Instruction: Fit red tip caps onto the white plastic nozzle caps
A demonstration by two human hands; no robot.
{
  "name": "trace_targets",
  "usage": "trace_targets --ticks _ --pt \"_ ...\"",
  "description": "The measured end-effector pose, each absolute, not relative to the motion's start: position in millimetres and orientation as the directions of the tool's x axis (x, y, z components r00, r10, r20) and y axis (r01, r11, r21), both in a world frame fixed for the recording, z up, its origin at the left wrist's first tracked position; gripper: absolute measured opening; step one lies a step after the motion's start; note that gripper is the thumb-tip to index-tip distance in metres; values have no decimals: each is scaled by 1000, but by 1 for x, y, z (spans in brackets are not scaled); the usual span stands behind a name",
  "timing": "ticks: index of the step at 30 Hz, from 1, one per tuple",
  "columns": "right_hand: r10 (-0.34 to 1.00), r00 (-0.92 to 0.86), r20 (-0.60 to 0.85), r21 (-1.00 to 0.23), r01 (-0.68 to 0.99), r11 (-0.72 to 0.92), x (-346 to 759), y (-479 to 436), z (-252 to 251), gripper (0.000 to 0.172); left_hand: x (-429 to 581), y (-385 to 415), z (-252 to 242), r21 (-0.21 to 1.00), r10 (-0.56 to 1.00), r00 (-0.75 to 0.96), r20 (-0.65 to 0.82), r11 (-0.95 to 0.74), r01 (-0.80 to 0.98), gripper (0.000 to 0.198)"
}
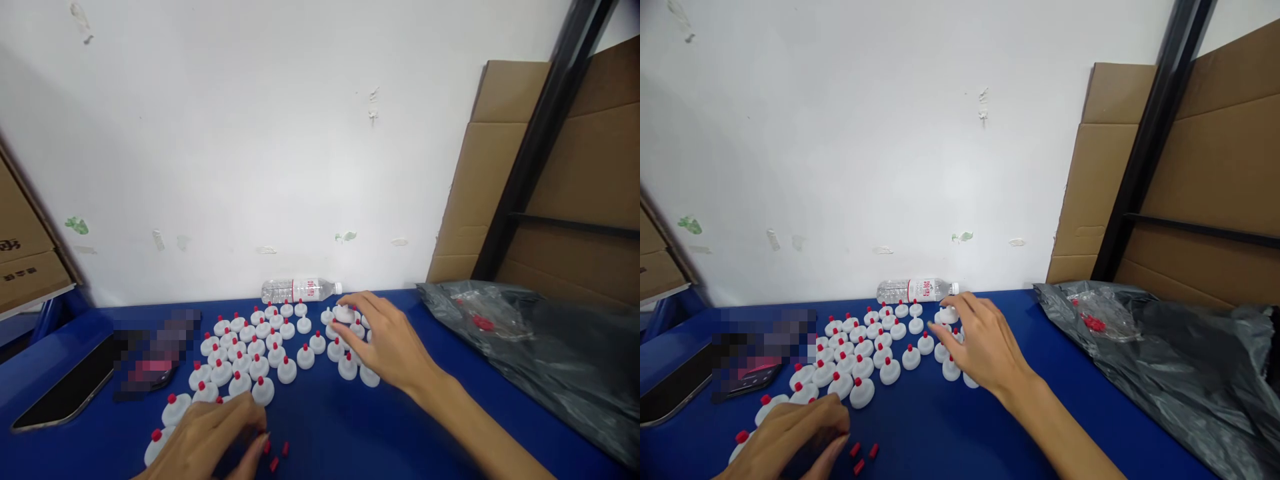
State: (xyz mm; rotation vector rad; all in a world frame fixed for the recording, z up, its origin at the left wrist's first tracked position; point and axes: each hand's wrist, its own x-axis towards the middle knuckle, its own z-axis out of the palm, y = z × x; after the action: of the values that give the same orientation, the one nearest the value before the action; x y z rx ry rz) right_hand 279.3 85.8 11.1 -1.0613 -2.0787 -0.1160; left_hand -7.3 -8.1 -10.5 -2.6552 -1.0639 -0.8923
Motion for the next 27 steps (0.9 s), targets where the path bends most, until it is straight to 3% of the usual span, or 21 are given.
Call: trace_targets --ticks 3,7,12,16,19,23,27 --pt "574 -429 698 -228 626 745 268 76 4 32 -11 -3 -18 128 577 499 646 -727 674 11" --pt "418 -550 723 -110 506 855 247 64 -8 20 -14 2 -20 142 547 470 693 -743 654 15" --pt "237 -732 639 52 348 936 232 49 -11 31 -15 5 -17 144 513 425 745 -747 649 14" --pt "281 -768 576 25 360 933 231 42 -14 50 -17 9 -18 232 555 386 737 -744 627 16" --pt "299 -761 576 -4 363 932 231 41 -19 55 -19 11 -20 276 575 373 728 -744 608 9" --pt "258 -741 620 -6 324 946 230 42 -20 55 -21 12 -20 226 537 395 745 -761 608 7" --pt "160 -689 707 25 251 968 227 41 -14 39 -19 9 -19 165 500 434 749 -776 608 7"
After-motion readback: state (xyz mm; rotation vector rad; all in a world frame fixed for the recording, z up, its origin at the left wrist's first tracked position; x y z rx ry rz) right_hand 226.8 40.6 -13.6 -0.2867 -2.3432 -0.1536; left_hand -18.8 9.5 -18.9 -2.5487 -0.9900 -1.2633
